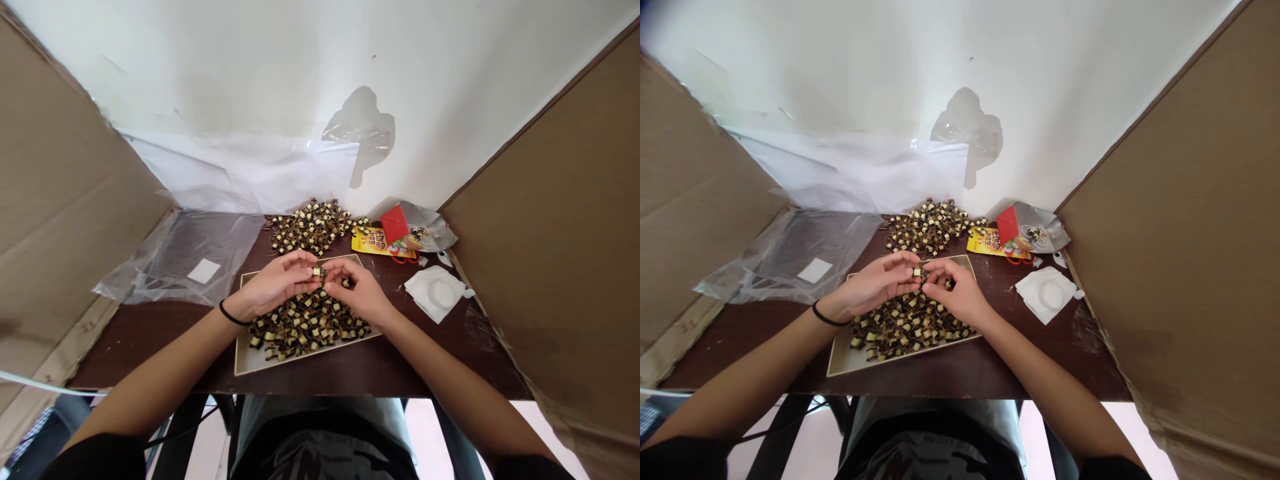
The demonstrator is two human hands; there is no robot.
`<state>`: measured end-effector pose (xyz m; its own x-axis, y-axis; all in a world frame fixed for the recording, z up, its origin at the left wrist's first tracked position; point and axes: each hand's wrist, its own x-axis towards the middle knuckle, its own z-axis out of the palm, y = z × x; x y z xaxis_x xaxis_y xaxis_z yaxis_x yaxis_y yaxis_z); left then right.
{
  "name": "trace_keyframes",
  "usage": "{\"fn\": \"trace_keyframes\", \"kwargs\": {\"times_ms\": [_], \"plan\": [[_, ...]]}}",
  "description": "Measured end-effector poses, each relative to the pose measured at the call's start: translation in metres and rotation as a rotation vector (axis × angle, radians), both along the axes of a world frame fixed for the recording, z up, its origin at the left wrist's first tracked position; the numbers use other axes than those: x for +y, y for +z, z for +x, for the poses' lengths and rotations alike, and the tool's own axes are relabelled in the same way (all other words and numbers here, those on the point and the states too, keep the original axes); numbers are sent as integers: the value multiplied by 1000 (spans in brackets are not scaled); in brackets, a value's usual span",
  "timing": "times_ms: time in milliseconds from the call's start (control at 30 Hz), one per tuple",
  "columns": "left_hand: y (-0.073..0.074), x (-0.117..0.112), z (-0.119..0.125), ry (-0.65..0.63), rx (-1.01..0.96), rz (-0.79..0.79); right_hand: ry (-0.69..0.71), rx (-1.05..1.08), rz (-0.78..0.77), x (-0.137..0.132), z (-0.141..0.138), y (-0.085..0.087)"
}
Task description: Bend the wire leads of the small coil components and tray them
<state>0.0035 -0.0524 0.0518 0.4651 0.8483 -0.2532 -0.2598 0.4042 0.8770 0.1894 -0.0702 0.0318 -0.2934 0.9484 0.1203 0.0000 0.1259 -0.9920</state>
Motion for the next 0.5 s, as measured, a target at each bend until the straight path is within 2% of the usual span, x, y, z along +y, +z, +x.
{"fn": "trace_keyframes", "kwargs": {"times_ms": [67, 133, 500], "plan": [[1, -1, 0, -40, -8, -1, -29, -61, 128, -1, -1, -1], [3, -3, 1, -73, -1, 2, -52, -103, 179, -2, -2, -1], [5, -7, 4, -91, 179, 89, -52, -122, 205, 0, 1, -2]]}}
